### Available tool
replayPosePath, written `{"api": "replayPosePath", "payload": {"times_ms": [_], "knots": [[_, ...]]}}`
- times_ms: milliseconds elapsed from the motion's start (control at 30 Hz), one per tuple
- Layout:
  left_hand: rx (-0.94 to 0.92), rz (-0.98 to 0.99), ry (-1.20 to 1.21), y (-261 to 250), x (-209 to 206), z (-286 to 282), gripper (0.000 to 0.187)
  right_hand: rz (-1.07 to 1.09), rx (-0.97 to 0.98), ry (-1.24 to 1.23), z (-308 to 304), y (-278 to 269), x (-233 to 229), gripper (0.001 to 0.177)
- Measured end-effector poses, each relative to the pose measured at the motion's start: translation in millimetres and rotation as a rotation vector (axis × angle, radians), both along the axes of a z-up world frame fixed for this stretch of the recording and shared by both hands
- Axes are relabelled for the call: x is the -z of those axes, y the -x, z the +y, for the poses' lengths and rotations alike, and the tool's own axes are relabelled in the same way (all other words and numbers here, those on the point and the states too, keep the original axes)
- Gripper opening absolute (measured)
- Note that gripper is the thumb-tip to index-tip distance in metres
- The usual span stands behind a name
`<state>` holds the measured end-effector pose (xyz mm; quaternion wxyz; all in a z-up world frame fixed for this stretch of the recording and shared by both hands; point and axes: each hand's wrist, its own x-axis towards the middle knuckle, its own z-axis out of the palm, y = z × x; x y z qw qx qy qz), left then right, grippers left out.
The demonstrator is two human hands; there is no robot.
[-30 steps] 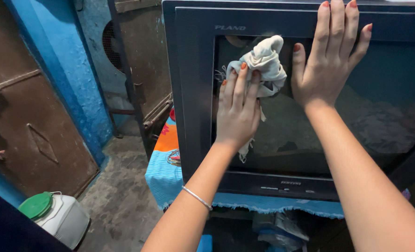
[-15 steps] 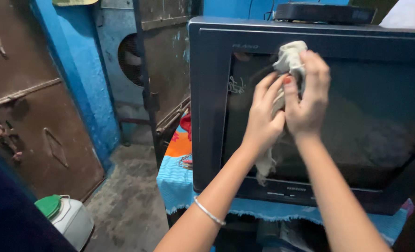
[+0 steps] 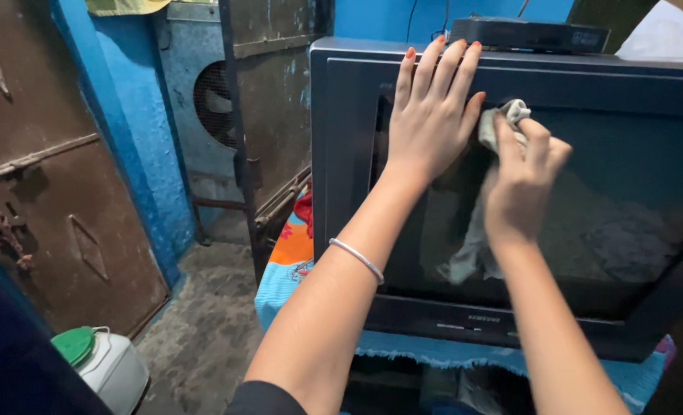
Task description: The person wipes the front glass, top, and sides of a television set with a cloth by hand.
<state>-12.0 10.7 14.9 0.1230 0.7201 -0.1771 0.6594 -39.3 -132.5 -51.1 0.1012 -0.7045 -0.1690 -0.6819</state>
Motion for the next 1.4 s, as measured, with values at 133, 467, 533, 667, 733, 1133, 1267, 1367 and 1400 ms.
{"api": "replayPosePath", "payload": {"times_ms": [133, 467, 533, 667, 733, 1133, 1267, 1367, 1400], "knots": [[0.005, -0.027, -0.024, -11.2, 6.7, 3.8, 0.057, 0.058, 0.039, -0.118, -33.2, 4.2, -11.3, 0.037], [-0.058, -0.055, -0.068, -20.6, 9.8, 4.3, 0.062, -0.035, 0.159, 0.070, -4.4, 2.4, -2.3, 0.035], [-0.053, -0.048, -0.064, -20.2, 10.3, 4.9, 0.063, -0.023, 0.169, 0.046, -19.6, 2.3, -4.2, 0.030], [-0.032, -0.033, -0.072, -20.0, 9.7, 5.1, 0.072, -0.011, 0.239, -0.036, -43.1, -3.9, -4.6, 0.040], [-0.039, -0.032, -0.072, -19.9, 9.9, 5.7, 0.073, -0.003, 0.224, -0.107, -34.6, -6.3, -5.5, 0.043], [-0.049, -0.053, -0.065, -24.0, 10.9, 3.8, 0.070, -0.024, 0.120, -0.005, -13.7, 10.2, -17.8, 0.025], [-0.056, -0.030, -0.065, -21.7, 12.8, 3.8, 0.069, -0.011, 0.022, -0.304, -30.0, -5.0, -17.3, 0.027], [-0.049, -0.025, -0.064, -22.1, 11.0, 3.3, 0.068, -0.055, 0.039, -0.268, -7.3, -15.3, -17.4, 0.019], [-0.047, -0.022, -0.067, -21.7, 11.4, 3.6, 0.069, -0.070, 0.046, -0.258, 2.4, -16.7, -16.9, 0.017]]}}
